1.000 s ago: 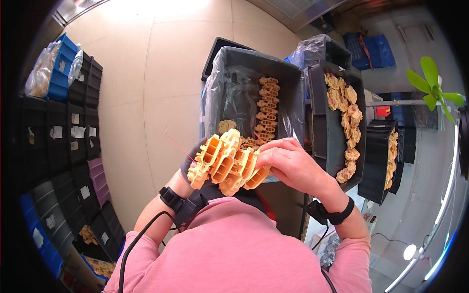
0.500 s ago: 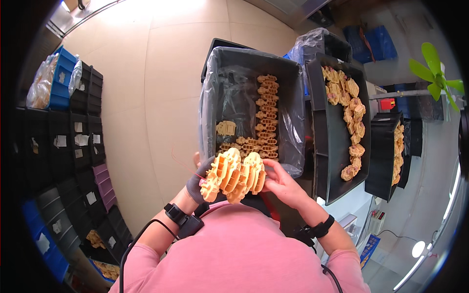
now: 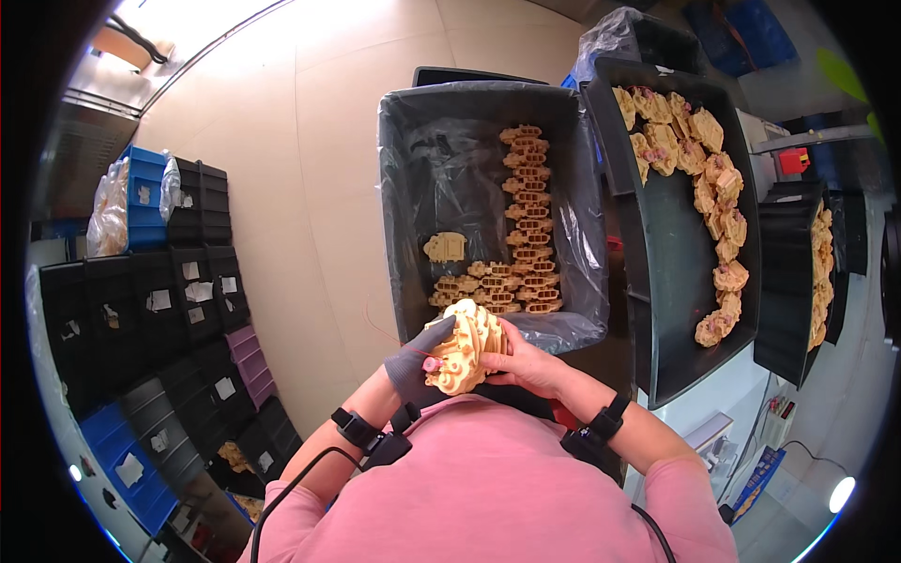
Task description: Sorting and stacking yellow plastic toy components from a large tray into a black crate lined with a plastic bag.
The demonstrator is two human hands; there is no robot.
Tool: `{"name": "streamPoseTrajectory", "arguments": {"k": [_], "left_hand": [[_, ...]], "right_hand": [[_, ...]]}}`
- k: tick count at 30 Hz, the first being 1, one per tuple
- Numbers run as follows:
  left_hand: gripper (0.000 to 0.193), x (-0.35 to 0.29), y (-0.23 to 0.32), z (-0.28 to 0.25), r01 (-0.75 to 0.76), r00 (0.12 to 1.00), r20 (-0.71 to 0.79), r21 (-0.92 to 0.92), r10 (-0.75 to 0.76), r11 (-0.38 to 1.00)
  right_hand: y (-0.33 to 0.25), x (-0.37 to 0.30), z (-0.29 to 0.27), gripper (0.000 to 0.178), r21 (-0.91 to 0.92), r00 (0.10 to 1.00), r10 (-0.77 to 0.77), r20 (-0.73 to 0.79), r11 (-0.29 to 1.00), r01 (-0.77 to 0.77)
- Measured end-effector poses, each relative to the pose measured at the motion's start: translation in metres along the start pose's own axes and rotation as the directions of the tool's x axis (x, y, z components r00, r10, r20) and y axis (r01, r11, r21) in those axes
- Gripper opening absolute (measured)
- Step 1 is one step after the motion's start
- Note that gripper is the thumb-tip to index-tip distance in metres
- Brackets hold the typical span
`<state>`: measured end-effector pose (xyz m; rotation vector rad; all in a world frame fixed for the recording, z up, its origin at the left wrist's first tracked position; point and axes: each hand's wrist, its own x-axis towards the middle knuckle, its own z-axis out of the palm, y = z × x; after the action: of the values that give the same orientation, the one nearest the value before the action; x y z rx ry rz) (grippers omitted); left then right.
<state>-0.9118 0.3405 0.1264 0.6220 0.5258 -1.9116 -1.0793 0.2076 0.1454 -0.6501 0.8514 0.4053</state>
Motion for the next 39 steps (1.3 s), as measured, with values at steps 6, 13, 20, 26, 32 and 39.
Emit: {"name": "streamPoseTrajectory", "arguments": {"k": [6,13,20,26,32,39], "left_hand": [[0.051,0.033,0.003,0.027,-0.179,0.954,-0.208,0.190,0.218,0.965],[0.052,0.091,0.027,0.009,-0.289,0.917,-0.205,0.253,0.343,0.923],[0.053,0.177,0.057,-0.052,-0.462,0.758,-0.420,0.197,0.500,0.865],[0.047,0.198,0.076,-0.057,-0.417,0.781,-0.469,0.102,0.413,0.903],[0.019,0.202,0.085,-0.070,-0.391,0.851,-0.443,-0.173,0.283,0.904],[0.021,0.241,0.074,-0.081,-0.417,0.826,-0.508,-0.259,0.244,0.871]], "right_hand": [[-0.013,0.012,-0.038,0.088,0.286,0.997,0.041,0.064,0.956,-0.057],[-0.054,0.061,-0.092,0.078,0.238,0.993,0.053,0.103,0.968,-0.076],[-0.099,0.145,-0.143,0.076,0.085,0.996,0.033,0.081,0.996,-0.040],[-0.149,0.192,-0.170,0.080,-0.341,0.995,0.094,-0.027,0.935,-0.097],[-0.192,0.224,-0.162,0.094,-0.784,0.982,0.162,-0.093,0.596,-0.173],[-0.209,0.242,-0.124,0.093,-0.970,0.961,0.189,-0.204,0.093,-0.224]]}}
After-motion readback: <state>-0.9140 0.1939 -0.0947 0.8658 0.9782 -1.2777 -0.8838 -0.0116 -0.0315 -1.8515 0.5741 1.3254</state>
